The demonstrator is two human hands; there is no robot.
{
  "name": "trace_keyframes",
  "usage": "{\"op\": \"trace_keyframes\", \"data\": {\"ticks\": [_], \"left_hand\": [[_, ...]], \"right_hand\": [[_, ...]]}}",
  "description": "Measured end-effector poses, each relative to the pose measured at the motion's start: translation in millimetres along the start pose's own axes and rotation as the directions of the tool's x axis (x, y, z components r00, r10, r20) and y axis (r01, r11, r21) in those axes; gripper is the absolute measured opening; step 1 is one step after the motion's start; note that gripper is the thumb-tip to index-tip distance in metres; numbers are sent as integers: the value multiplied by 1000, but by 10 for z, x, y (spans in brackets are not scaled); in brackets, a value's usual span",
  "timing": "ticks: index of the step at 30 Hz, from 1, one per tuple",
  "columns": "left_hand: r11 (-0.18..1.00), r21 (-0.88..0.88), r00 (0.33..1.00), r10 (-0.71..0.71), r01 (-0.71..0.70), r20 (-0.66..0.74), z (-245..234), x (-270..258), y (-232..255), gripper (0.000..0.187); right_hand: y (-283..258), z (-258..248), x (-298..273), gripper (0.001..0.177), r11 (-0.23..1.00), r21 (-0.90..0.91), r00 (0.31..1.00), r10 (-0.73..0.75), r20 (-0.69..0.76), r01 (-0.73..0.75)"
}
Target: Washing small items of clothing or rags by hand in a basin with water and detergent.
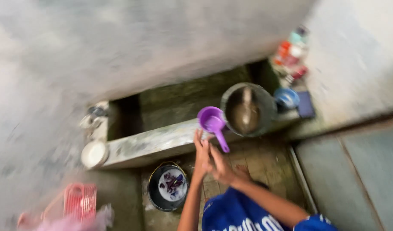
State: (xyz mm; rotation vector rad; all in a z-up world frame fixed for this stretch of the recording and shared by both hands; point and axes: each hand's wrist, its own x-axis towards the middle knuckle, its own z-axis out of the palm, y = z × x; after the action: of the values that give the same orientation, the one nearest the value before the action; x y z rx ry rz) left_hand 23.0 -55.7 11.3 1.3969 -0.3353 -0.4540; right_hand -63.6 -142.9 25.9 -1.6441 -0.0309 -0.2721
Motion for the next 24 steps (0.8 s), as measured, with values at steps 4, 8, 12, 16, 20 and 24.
{"op": "trace_keyframes", "data": {"ticks": [4, 8, 12, 16, 20, 24], "left_hand": [[989, 133, 996, -67, 58, 63, 380, 327, -67, 73], [978, 193, 985, 43, -75, 167, 731, 442, -199, 65], [991, 131, 978, -13, -15, 206, 942, 562, -270, 66], [983, 184, 985, -52, 20, 166, 974, 696, -266, 65], [977, 212, 984, -58, 21, 169, 1027, 736, -124, 64], [985, 175, 975, -39, 0, 220, 1136, 780, -160, 64]], "right_hand": [[528, -758, -73, 39, 999, -32, 936, 6, -351, -18], [1752, -1671, -279, 12, 996, -41, 653, 24, -757, -83], [2339, -2608, -217, 22, 942, -137, 560, 62, -826, -306], [2564, -3192, 28, 49, 792, -333, 684, 142, -716, -512], [2481, -3435, 256, 62, 619, -587, 776, 58, -628, -522], [2326, -3488, 455, 63, 475, -625, 773, 235, -589, -620]]}}
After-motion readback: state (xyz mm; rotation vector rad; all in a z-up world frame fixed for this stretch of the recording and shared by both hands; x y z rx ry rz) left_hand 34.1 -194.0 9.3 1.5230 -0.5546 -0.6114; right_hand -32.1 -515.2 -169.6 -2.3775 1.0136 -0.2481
